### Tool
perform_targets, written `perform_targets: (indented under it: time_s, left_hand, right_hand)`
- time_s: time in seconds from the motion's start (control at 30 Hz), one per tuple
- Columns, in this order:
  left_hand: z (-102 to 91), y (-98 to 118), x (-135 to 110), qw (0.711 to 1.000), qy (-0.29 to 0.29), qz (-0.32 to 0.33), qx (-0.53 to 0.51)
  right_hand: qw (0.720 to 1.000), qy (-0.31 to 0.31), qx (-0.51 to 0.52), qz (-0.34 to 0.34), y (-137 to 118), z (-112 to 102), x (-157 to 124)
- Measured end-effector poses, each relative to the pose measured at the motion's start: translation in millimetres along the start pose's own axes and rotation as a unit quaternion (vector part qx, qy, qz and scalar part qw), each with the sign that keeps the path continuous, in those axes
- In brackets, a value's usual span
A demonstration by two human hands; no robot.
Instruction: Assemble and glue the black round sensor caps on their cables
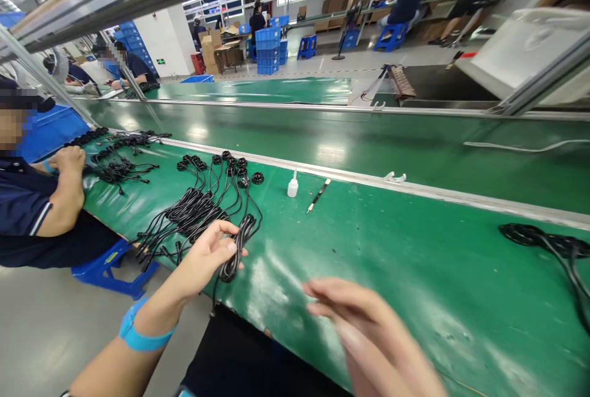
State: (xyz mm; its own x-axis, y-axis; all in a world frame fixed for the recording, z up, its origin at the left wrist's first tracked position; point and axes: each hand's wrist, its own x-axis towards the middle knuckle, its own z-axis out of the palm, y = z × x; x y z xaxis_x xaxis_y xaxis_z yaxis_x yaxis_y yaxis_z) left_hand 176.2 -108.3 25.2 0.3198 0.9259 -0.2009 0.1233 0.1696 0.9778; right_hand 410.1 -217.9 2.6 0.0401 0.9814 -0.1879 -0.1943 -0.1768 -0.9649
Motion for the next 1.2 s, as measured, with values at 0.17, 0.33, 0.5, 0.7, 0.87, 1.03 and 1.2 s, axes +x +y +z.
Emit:
perform_targets:
  time_s: [0.17, 0.33, 0.5, 0.7, 0.87, 1.03, 1.2]
  left_hand:
    - [14.6, -1, -7, 0.989, -0.125, 0.024, 0.073]
    - [-0.3, -31, -1, 0.896, 0.045, 0.141, 0.419]
    - [-21.3, -60, 12, 0.812, 0.105, 0.149, 0.555]
    - [-38.9, -40, 28, 0.808, 0.167, 0.163, 0.541]
    - [-49.9, -41, 37, 0.777, 0.215, 0.144, 0.574]
    - [-52.3, -48, 41, 0.751, 0.236, 0.134, 0.602]
    - [-47.4, -41, 41, 0.739, 0.25, 0.154, 0.606]
  right_hand:
    - [0.968, -0.091, 0.211, 0.098, 14, 50, 32]
    - [0.949, -0.02, 0.283, 0.139, 17, 57, 47]
    - [0.95, -0.002, 0.277, 0.145, 13, 49, 54]
    - [0.966, -0.025, 0.208, 0.152, 10, 33, 51]
    - [0.987, -0.001, 0.069, 0.144, -4, -10, 33]
    - [0.982, 0.041, -0.126, 0.138, -17, -85, 16]
    - [0.904, 0.096, -0.41, 0.069, -26, -158, 25]
